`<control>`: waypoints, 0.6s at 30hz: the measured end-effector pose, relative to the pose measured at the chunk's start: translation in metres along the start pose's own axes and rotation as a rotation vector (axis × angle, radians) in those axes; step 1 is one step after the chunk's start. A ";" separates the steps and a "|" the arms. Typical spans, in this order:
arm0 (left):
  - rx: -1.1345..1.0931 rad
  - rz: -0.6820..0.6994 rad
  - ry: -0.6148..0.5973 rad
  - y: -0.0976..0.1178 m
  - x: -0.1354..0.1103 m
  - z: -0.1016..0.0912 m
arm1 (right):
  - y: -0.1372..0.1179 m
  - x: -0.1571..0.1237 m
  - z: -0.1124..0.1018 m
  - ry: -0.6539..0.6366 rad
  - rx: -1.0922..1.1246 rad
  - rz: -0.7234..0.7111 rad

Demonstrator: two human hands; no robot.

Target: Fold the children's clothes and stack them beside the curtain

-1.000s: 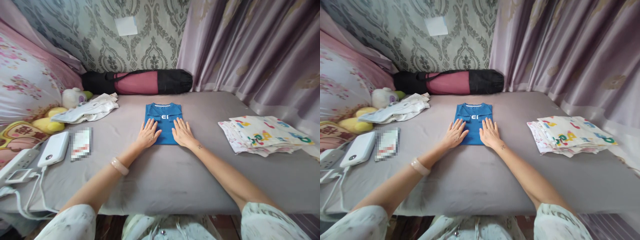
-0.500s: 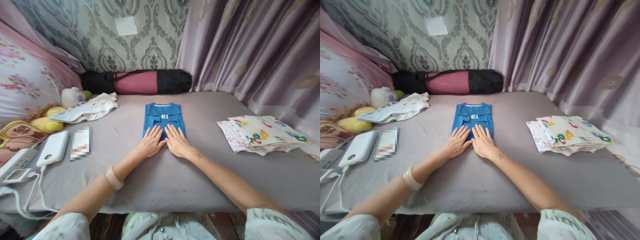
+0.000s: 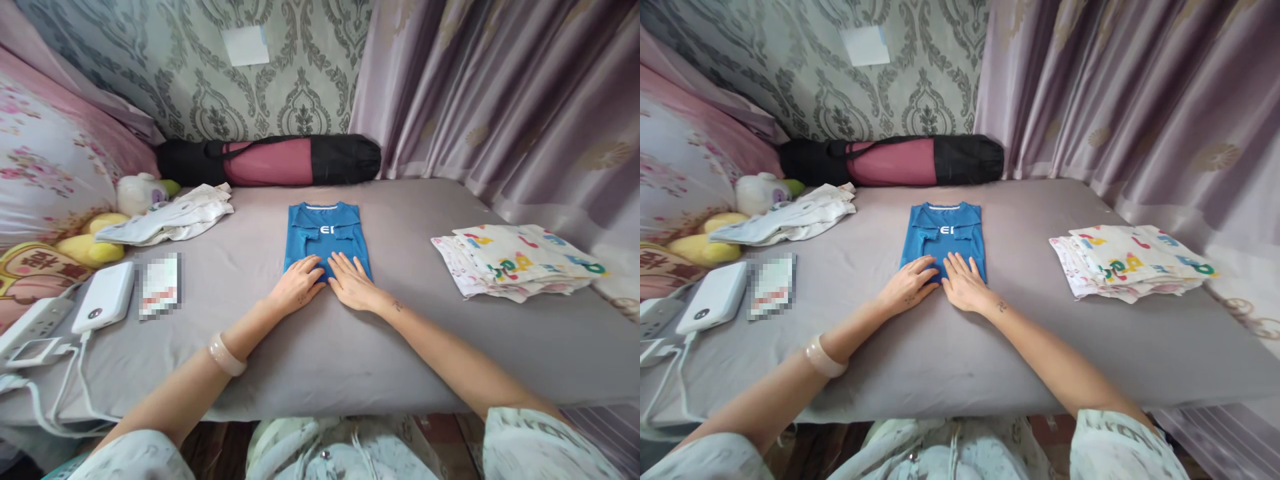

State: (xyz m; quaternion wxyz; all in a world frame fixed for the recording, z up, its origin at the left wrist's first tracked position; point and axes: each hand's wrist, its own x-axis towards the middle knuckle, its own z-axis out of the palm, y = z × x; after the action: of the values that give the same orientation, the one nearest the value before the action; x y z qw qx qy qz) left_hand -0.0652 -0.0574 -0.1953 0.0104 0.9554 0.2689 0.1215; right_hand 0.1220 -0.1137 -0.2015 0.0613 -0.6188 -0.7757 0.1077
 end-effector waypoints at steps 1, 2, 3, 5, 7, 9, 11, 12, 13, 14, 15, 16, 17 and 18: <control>0.013 0.046 0.005 -0.001 0.000 -0.001 | -0.001 -0.002 -0.001 0.002 0.013 -0.012; 0.027 0.092 0.001 -0.001 0.001 -0.002 | -0.002 -0.004 -0.001 0.010 0.023 -0.031; 0.043 0.136 -0.008 -0.002 0.002 -0.001 | -0.003 -0.006 -0.001 0.024 0.027 -0.056; 0.067 0.200 -0.019 -0.004 0.005 0.000 | -0.005 -0.009 0.001 0.068 0.027 -0.105; 0.053 0.197 0.012 -0.005 0.008 0.001 | -0.005 -0.010 0.003 0.131 0.021 -0.129; 0.002 0.135 0.085 -0.006 0.010 0.002 | 0.002 -0.008 0.005 0.203 0.014 -0.119; -0.038 0.080 0.146 -0.009 0.009 0.002 | 0.014 -0.005 0.005 0.260 0.002 -0.111; -0.040 0.079 0.151 -0.010 0.008 0.002 | 0.021 -0.004 0.004 0.279 -0.006 -0.115; -0.032 0.098 0.140 -0.012 0.006 0.002 | 0.028 -0.004 0.003 0.290 -0.016 -0.121; -0.018 0.131 0.120 -0.015 0.003 0.002 | 0.035 -0.004 0.002 0.295 -0.026 -0.127; -0.003 0.165 0.099 -0.018 0.000 0.001 | 0.041 -0.005 0.001 0.296 -0.036 -0.131; 0.008 0.191 0.081 -0.022 -0.004 0.001 | 0.046 -0.006 0.001 0.295 -0.043 -0.133; 0.015 0.202 0.069 -0.026 -0.007 0.000 | 0.050 -0.007 0.000 0.293 -0.047 -0.134; 0.019 0.195 0.058 -0.030 -0.011 0.000 | 0.053 -0.009 0.000 0.289 -0.048 -0.134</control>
State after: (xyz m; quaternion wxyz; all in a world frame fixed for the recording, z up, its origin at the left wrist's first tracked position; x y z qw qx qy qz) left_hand -0.0896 -0.0375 -0.2002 -0.0185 0.9732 0.1758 0.1471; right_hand 0.1745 -0.1111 -0.2144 0.1647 -0.5759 -0.8007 -0.0054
